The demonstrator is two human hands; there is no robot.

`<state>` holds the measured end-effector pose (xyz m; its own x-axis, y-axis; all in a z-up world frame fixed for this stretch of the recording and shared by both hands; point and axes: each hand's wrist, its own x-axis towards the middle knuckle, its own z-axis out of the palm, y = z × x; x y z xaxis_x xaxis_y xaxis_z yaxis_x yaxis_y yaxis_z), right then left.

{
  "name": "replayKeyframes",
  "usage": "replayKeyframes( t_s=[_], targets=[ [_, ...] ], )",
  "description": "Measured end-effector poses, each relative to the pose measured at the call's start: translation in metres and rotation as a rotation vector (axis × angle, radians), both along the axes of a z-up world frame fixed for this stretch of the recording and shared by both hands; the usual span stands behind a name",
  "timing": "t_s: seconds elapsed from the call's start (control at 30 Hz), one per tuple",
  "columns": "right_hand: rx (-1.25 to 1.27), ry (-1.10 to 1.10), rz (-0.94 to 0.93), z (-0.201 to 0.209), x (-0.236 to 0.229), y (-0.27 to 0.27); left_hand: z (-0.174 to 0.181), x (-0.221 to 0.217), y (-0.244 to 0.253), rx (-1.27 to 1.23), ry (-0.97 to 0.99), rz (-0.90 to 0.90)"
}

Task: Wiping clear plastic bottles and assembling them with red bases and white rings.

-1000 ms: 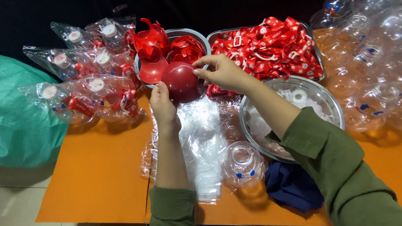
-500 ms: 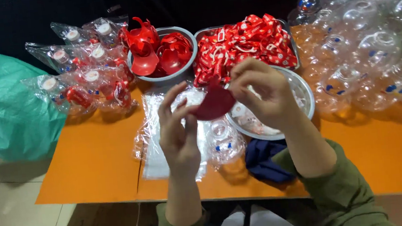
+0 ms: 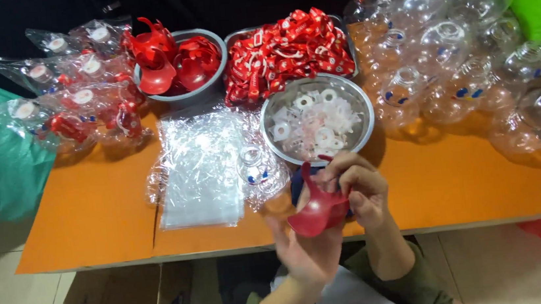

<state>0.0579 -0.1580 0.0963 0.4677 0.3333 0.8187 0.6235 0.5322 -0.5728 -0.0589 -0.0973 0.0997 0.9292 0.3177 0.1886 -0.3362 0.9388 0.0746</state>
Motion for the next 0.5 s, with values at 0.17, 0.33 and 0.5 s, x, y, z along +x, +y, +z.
replayKeyframes(
  t_s=[0.17, 0.33, 0.5],
  targets=[
    [-0.009, 0.091, 0.141, -0.038, 0.001, -0.014, -0.048, 0.009, 0.009, -0.149, 0.344, -0.179],
    [-0.258, 0.004, -0.047, -0.054, -0.004, -0.027, -0.068, 0.013, 0.023, -0.197, 0.499, -0.114],
    [-0.208, 0.403, -0.278, -0.072, -0.009, -0.025, -0.07, 0.01, 0.041, -0.21, 0.518, -0.038]
  ],
)
